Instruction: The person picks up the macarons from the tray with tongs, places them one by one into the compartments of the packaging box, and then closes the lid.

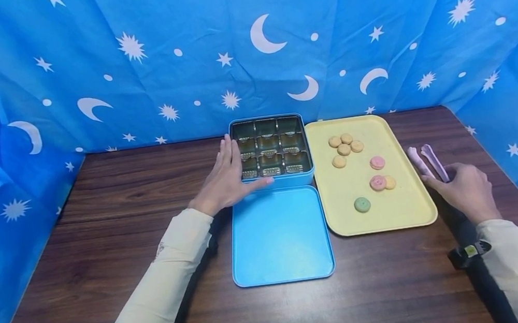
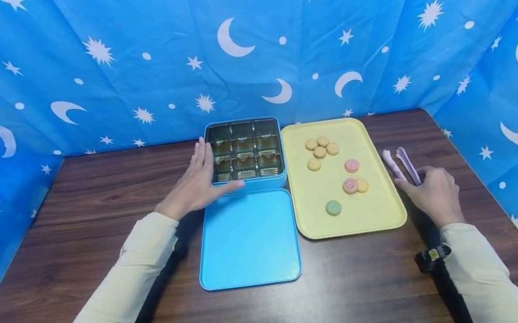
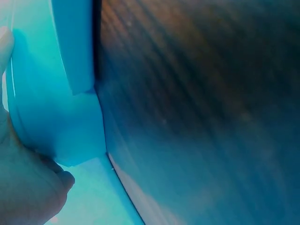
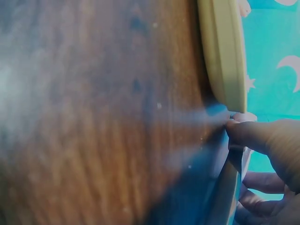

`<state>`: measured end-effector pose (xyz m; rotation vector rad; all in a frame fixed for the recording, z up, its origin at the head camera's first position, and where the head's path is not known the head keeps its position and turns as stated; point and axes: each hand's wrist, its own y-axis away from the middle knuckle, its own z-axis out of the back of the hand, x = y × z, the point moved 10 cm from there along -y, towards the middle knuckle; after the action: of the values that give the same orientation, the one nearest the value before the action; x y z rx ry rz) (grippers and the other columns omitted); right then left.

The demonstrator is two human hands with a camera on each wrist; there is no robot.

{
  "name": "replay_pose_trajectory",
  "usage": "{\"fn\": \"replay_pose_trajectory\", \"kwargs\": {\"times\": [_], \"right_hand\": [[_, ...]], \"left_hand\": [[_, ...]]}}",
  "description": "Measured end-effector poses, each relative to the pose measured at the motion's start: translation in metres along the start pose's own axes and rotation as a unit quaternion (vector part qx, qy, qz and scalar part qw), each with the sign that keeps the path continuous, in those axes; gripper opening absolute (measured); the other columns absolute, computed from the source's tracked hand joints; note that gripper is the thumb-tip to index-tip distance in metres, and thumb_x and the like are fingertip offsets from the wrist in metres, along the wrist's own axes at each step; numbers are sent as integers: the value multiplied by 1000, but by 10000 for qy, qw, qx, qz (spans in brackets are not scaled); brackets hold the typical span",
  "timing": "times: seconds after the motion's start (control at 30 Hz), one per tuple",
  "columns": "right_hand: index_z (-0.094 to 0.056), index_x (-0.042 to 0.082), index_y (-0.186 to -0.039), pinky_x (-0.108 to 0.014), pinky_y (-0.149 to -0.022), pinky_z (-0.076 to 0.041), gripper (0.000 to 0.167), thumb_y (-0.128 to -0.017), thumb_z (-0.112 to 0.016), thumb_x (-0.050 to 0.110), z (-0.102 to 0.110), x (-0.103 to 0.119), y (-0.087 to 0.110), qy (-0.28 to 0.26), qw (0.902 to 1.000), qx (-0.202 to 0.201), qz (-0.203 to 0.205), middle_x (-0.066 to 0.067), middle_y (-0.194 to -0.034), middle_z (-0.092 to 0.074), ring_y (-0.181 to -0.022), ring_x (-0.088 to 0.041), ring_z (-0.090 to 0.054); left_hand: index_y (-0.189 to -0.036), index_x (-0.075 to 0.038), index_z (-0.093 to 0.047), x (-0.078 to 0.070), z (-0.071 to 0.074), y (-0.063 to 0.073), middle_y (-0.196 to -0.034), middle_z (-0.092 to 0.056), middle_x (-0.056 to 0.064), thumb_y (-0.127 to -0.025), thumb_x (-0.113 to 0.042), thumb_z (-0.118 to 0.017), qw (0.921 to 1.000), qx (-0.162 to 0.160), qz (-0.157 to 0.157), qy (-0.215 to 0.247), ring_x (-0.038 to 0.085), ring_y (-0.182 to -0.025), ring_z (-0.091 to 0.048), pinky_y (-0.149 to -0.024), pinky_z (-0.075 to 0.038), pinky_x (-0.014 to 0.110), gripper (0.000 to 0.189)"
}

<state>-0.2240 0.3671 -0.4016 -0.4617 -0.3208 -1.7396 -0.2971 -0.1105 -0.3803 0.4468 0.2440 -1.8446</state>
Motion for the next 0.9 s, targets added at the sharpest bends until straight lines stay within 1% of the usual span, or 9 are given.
{"fn": "replay_pose_trajectory", "kwargs": {"times": [0.13, 0.27, 0.4, 0.5, 0.67, 0.73, 0.9], "right_hand": [[-56, -21, -125, -36, -58, -41, 70, -94, -71, 40, 2, -1, 2, 6, 10000, 52, 8, -37, -105, -63, -78, -39, -59], [-56, -22, -125, -34, -56, -41, 67, -95, -71, 36, 8, 0, 4, 6, 9999, -30, 125, -37, -104, -62, -76, -39, -59], [-55, -22, -126, -33, -55, -42, 64, -96, -70, 33, 14, 4, 6, -60, 9996, -85, 259, -37, -104, -61, -77, -39, -58], [-54, -20, -130, -38, -59, -45, 68, -97, -69, 38, 16, 7, 9, -122, 9996, -44, 265, -36, -107, -59, -83, -42, -56], [-54, -16, -133, -42, -65, -43, 72, -97, -67, 44, 18, 16, 15, -169, 9993, 22, 322, -35, -113, -56, -92, -44, -50], [-57, -16, -130, -40, -64, -41, 68, -96, -69, 41, 20, 24, 18, -149, 9985, -56, 523, -33, -109, -58, -90, -42, -50], [-61, -17, -124, -42, -64, -40, 59, -94, -74, 33, 24, 41, 26, -52, 9952, -240, 948, -31, -101, -60, -85, -39, -51]], "left_hand": [[-160, -4, 12, 0, 2, 1, -166, 23, 11, -79, -88, -53, 10000, 68, -4, -25, 26, -152, 19, -123, -5, 50, 133], [-159, -4, 14, 2, 3, 1, -163, 29, 7, -80, -86, -53, 9999, 121, 4, -13, 25, -152, 22, -123, -3, 50, 133], [-159, -3, 13, 3, 3, 0, -163, 30, 7, -80, -86, -53, 9999, 120, 5, 36, 25, -151, 22, -123, -2, 49, 133], [-159, -2, 12, 3, 3, -1, -163, 29, 9, -80, -86, -53, 9999, 116, -21, 53, 27, -152, 20, -123, -2, 49, 133], [-159, -1, 12, 4, 1, -2, -163, 29, 11, -81, -85, -54, 9999, 158, -28, 58, 30, -153, 18, -123, -2, 48, 133], [-159, -1, 13, 4, 0, -1, -163, 29, 10, -81, -85, -54, 9998, 179, -18, 71, 29, -152, 20, -123, -2, 48, 132], [-158, -5, 17, 6, -2, 0, -163, 31, 8, -81, -85, -53, 9996, 212, 11, 180, 26, -151, 23, -123, -1, 48, 132]]}}
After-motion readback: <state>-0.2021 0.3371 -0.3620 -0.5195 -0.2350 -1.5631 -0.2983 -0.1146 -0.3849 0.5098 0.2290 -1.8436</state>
